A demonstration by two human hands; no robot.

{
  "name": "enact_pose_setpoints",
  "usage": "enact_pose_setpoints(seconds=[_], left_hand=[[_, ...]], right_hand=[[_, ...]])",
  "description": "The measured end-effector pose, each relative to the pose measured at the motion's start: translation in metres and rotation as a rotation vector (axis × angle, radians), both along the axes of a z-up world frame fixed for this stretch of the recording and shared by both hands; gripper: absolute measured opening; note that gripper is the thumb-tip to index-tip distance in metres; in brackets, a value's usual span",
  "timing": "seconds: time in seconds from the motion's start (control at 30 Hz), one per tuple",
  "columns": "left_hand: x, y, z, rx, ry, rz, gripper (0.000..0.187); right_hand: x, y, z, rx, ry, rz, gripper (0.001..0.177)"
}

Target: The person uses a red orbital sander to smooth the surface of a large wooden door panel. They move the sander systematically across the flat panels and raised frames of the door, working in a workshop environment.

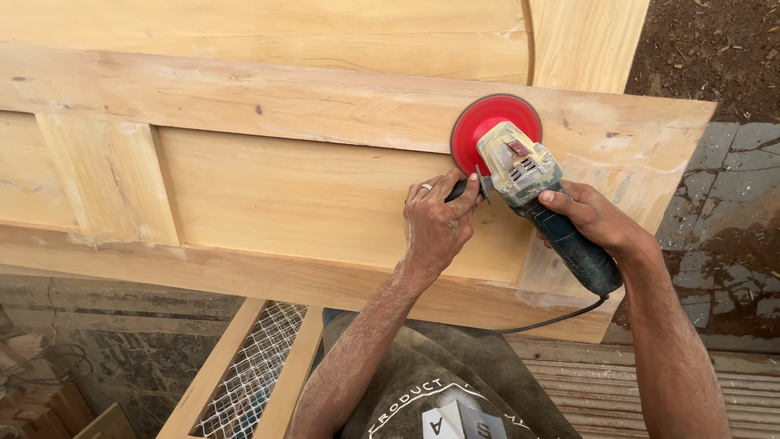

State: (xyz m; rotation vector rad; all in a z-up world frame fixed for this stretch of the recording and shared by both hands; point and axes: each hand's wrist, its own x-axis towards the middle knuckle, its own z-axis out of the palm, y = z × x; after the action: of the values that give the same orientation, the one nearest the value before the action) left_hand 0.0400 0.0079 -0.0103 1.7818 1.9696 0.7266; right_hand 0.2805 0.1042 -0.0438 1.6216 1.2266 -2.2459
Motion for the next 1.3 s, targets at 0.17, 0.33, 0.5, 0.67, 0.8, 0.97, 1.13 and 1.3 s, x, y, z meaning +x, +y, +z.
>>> enact_pose_setpoints(seconds=[0.17,0.33,0.5,0.67,0.8,0.97,1.13,1.3], left_hand=[[0.037,0.011,-0.007,0.008,0.007,-0.053,0.035],[0.075,0.025,-0.014,-0.01,-0.016,-0.164,0.038],[0.121,0.04,-0.018,-0.056,0.023,-0.322,0.04],[0.12,0.089,-0.017,-0.004,0.171,-0.556,0.05],[0.06,0.112,0.001,0.028,0.149,-0.594,0.032],[0.082,0.157,0.005,0.025,0.155,-0.704,0.022],[0.119,0.205,-0.002,0.022,0.154,-0.878,0.021],[0.122,0.174,-0.002,0.054,0.147,-0.809,0.023]], right_hand=[[0.043,-0.003,-0.012,0.013,0.023,-0.054,0.071],[0.098,-0.023,-0.026,0.003,0.065,-0.215,0.07],[0.144,-0.056,-0.033,-0.036,0.114,-0.424,0.076],[0.114,-0.086,-0.022,0.018,0.199,-0.762,0.092],[0.044,-0.088,-0.028,0.011,0.379,-0.838,0.074],[0.044,-0.062,-0.009,0.052,0.41,-0.978,0.071],[0.065,-0.044,0.0,0.102,0.364,-1.094,0.067],[0.078,-0.059,-0.005,0.064,0.304,-1.066,0.067]])
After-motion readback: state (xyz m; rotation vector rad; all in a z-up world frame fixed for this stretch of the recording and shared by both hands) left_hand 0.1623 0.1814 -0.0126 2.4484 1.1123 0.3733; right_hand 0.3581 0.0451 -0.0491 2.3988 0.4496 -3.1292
